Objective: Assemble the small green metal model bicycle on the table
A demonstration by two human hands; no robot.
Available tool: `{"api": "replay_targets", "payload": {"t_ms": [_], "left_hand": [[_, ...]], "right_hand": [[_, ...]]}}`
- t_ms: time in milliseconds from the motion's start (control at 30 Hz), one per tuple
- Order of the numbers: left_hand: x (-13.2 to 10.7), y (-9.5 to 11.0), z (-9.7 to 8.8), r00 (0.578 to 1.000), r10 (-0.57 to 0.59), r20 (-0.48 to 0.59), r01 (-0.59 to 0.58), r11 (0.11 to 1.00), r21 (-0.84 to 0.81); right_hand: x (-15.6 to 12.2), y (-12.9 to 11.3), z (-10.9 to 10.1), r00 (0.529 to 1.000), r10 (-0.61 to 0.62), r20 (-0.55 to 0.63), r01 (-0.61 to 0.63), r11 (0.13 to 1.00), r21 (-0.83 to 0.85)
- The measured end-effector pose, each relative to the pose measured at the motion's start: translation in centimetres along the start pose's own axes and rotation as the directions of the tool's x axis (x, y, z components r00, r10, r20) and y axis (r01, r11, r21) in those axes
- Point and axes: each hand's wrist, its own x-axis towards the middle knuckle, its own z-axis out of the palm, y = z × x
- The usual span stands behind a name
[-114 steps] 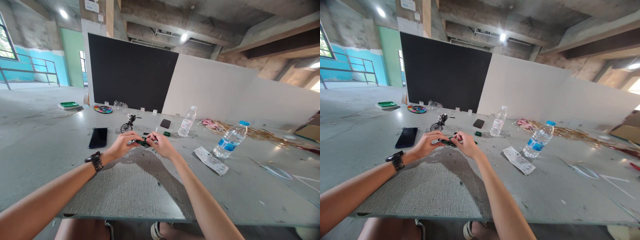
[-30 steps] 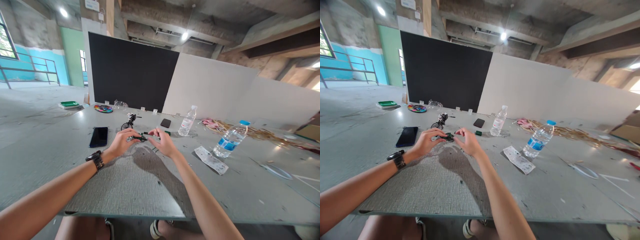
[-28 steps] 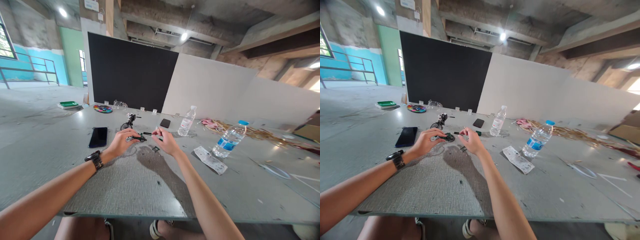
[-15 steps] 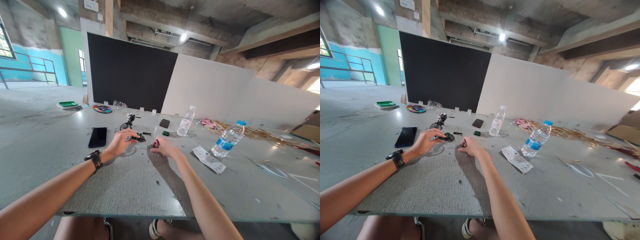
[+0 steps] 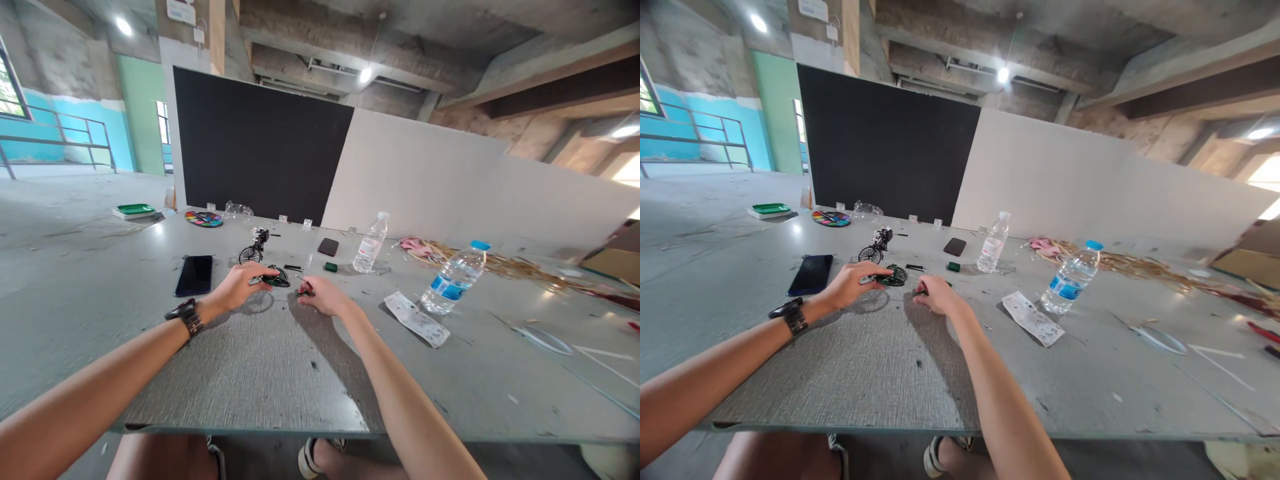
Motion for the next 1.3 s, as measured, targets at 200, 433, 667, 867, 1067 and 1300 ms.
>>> {"api": "replay_targets", "payload": {"t_ms": [200, 433, 667, 867, 1067, 1300], "left_hand": [[0.0, -0.4, 0.1, 0.997, -0.01, 0.077, 0.007, 1.0, 0.03], [0.0, 0.1, 0.1, 0.998, -0.01, 0.062, 0.007, 0.999, 0.039], [0.0, -0.6, 0.7, 0.999, -0.028, 0.018, 0.025, 0.994, 0.105], [0.0, -0.1, 0.6, 0.999, -0.04, 0.006, 0.039, 0.993, 0.111], [0.2, 0.5, 0.3, 0.988, -0.123, -0.093, 0.132, 0.987, 0.094], [0.2, 0.7, 0.2, 0.977, -0.177, -0.117, 0.186, 0.98, 0.073]], "right_hand": [[0.4, 0.0, 0.7, 0.998, -0.042, -0.043, 0.042, 0.999, 0.0], [0.5, -0.6, 0.6, 0.978, -0.097, -0.185, 0.143, 0.957, 0.254], [-0.2, -3.1, 0.0, 0.921, -0.14, -0.364, 0.29, 0.87, 0.399], [-0.6, -4.2, 0.1, 0.923, -0.148, -0.356, 0.284, 0.885, 0.368], [-0.6, -3.9, -0.6, 0.877, -0.124, -0.464, 0.324, 0.866, 0.382], [-0.3, -3.8, 0.3, 0.873, -0.106, -0.475, 0.308, 0.876, 0.371]]}}
